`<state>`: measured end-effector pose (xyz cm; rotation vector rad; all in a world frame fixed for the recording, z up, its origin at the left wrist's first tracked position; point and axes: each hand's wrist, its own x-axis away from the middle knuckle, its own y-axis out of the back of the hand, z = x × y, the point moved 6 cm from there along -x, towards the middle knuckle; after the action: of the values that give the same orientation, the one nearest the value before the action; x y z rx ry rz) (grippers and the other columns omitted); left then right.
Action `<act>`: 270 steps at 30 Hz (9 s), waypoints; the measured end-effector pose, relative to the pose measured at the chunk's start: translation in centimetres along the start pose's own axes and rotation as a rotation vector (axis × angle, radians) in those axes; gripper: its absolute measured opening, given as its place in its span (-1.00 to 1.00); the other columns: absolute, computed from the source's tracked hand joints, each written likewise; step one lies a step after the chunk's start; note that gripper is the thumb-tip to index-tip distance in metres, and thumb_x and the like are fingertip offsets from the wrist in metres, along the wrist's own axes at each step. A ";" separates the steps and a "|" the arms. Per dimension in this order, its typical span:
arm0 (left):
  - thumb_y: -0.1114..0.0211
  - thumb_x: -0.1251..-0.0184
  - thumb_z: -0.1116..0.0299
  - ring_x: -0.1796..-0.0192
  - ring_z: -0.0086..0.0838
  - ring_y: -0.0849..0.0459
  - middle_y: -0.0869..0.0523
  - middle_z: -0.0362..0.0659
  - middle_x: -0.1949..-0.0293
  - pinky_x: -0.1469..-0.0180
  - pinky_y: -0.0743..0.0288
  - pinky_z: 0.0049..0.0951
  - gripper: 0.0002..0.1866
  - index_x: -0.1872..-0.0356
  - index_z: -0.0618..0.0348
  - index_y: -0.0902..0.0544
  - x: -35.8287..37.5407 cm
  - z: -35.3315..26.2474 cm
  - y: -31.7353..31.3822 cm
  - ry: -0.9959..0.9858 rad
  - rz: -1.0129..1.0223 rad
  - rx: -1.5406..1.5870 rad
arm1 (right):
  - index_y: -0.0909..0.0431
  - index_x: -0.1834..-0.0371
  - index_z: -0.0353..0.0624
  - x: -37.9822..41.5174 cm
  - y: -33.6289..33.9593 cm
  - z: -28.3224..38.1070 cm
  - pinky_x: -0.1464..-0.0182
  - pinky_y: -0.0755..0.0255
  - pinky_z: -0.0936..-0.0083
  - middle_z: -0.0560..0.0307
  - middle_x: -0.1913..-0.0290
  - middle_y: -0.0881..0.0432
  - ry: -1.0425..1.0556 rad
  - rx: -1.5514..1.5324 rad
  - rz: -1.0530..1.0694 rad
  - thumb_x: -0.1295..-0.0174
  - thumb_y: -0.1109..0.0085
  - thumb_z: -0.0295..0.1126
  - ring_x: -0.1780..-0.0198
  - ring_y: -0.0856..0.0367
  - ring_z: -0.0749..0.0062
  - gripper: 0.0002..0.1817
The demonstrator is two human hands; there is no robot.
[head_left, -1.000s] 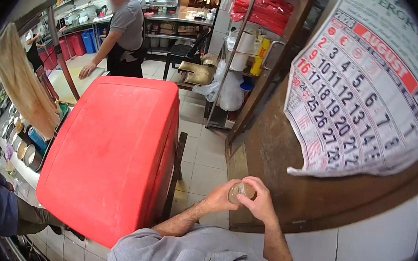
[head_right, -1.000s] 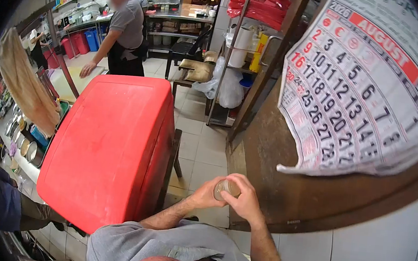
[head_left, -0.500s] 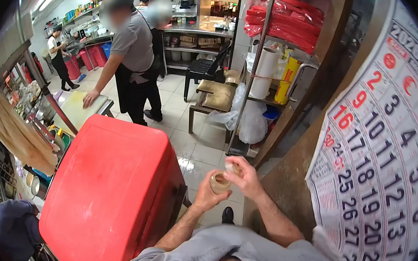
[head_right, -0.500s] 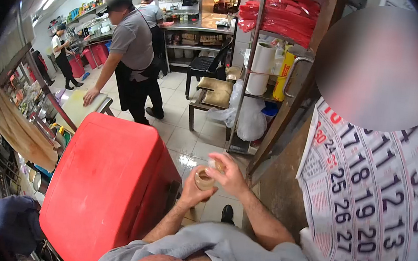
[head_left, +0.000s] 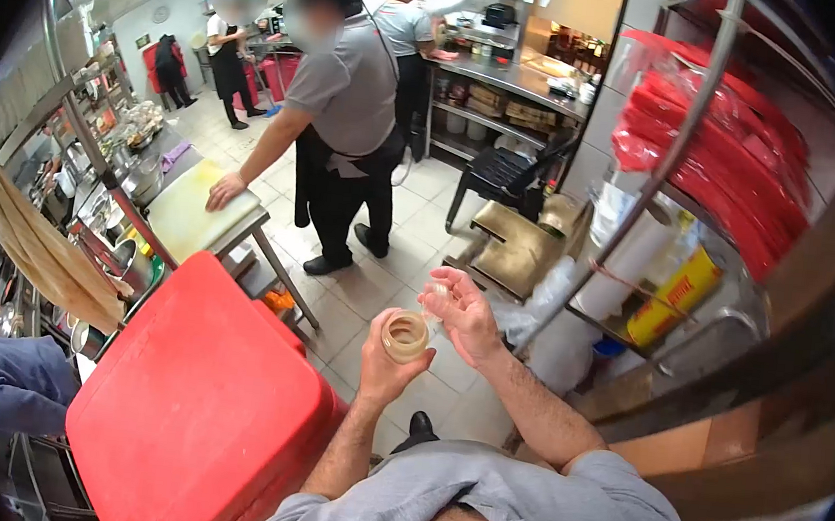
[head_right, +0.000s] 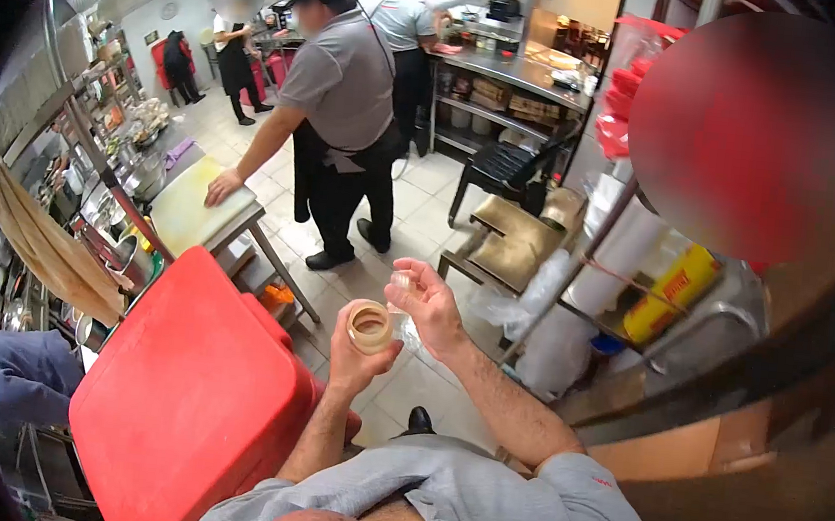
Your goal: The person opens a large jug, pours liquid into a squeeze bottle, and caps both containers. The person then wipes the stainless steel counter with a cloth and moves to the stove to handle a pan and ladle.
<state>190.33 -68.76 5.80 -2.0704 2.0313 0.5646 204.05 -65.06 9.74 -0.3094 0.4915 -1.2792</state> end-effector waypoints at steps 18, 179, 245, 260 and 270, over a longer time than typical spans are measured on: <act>-0.57 0.27 0.25 -0.43 -0.15 -0.09 -0.37 -0.05 -0.20 -0.33 -0.20 -0.14 -0.30 -0.02 0.13 -0.49 -25.4 10.6 -5.1 0.025 0.119 -0.232 | -0.27 0.17 -0.13 -31.2 11.9 -6.1 0.32 -0.47 0.59 0.20 0.32 -0.41 -0.354 0.026 0.126 -0.03 -0.47 -0.16 0.30 -0.49 0.57 -0.46; -0.55 0.32 0.45 -0.07 -0.39 -0.42 -0.25 -0.17 -0.09 -0.14 -0.38 -0.33 -0.18 -0.12 0.26 -0.36 -193.3 95.4 73.1 0.139 -0.810 -0.092 | -0.51 0.14 -0.11 -232.2 9.5 -59.0 0.31 -0.39 0.61 0.31 0.32 -0.54 -0.546 0.576 0.247 -0.22 -0.22 -0.21 0.30 -0.50 0.64 -0.74; -0.62 0.39 0.30 -0.10 -0.29 -0.40 -0.29 -0.10 -0.04 -0.13 -0.36 -0.25 -0.28 0.05 0.20 -0.50 -285.4 141.8 130.1 0.100 -0.237 -0.019 | -0.45 -0.02 -0.21 -331.7 -25.1 -93.1 0.04 -0.40 0.51 0.13 0.15 -0.46 -0.272 0.643 0.167 -0.05 -0.39 -0.19 0.15 -0.46 0.46 -0.48; -0.62 0.37 0.29 -0.12 -0.26 -0.41 -0.31 -0.08 -0.08 -0.17 -0.34 -0.27 -0.27 0.02 0.20 -0.51 -295.9 148.7 138.5 0.094 -0.368 -0.109 | -0.51 0.09 -0.21 -347.7 -23.7 -87.3 0.14 -0.40 0.59 0.17 0.22 -0.45 0.262 0.711 -0.070 -0.08 -0.36 -0.32 0.23 -0.43 0.53 -0.64; -0.62 0.35 0.30 -0.12 -0.27 -0.40 -0.34 -0.07 -0.05 -0.16 -0.37 -0.29 -0.26 0.00 0.19 -0.49 -301.0 153.4 143.8 0.038 -0.084 -0.078 | -0.50 0.10 -0.24 -347.0 -28.8 -94.9 0.18 -0.46 0.53 0.10 0.18 -0.47 0.139 1.003 -0.216 -0.06 -0.36 -0.36 0.27 -0.47 0.48 -0.63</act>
<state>29.58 261.37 3.20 -2.2157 1.9614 0.6035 59.99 265.79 3.92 0.5853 -0.1122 -1.6040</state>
